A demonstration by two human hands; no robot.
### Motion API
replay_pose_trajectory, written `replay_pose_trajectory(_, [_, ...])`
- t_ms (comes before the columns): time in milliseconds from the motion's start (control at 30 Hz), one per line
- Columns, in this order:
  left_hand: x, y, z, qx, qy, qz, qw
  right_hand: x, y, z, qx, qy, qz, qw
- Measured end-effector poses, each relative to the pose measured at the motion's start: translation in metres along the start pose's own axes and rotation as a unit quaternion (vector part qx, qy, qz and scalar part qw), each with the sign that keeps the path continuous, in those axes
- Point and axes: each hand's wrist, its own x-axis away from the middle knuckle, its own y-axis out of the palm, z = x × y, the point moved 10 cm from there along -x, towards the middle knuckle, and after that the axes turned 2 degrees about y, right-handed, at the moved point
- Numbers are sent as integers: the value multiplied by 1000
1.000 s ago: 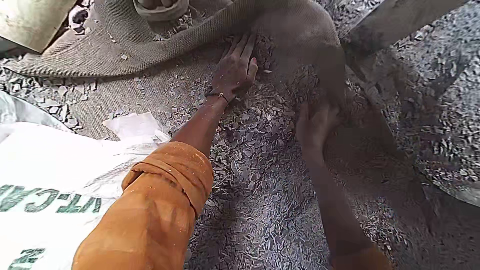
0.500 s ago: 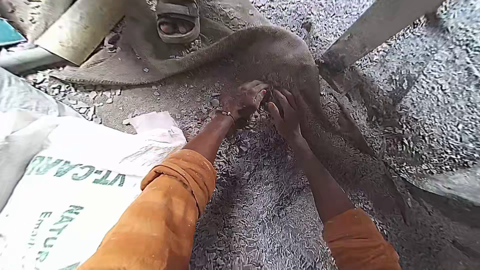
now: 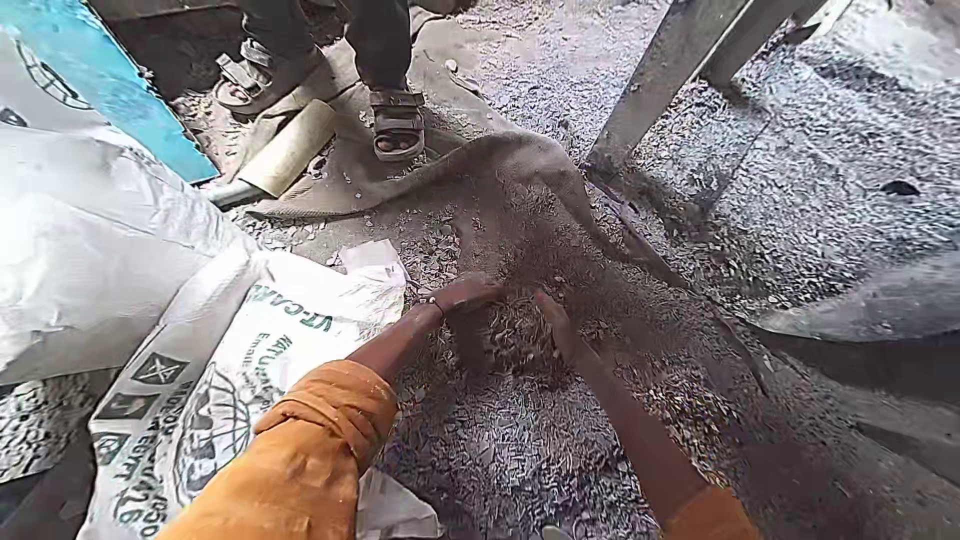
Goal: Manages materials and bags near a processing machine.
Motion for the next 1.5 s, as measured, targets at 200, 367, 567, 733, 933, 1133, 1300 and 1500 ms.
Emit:
replay_pose_trajectory(200, [51,38,21,-189,-17,-60,980,66,22,4,47,38,49,997])
replay_pose_trajectory(367, [155,58,40,-356,97,108,923,102,32,7,192,-15,-10,981])
replay_pose_trajectory(567, [246,113,25,-360,106,-37,926,233,-78,59,355,-132,272,885])
replay_pose_trajectory(733, [257,128,22,-455,137,12,880,329,-110,139,322,62,473,817])
replay_pose_trajectory(933, [260,130,37,-411,297,-24,861,247,-42,104,211,5,509,834])
replay_pose_trajectory(1133, [268,129,45,-395,409,-17,822,201,-28,101,-136,97,411,896])
replay_pose_trajectory(1300, [279,123,50,-416,463,11,783,152,19,77,-255,159,273,914])
replay_pose_trajectory(1500, [284,113,65,-430,465,39,773,94,124,24,-222,141,18,965])
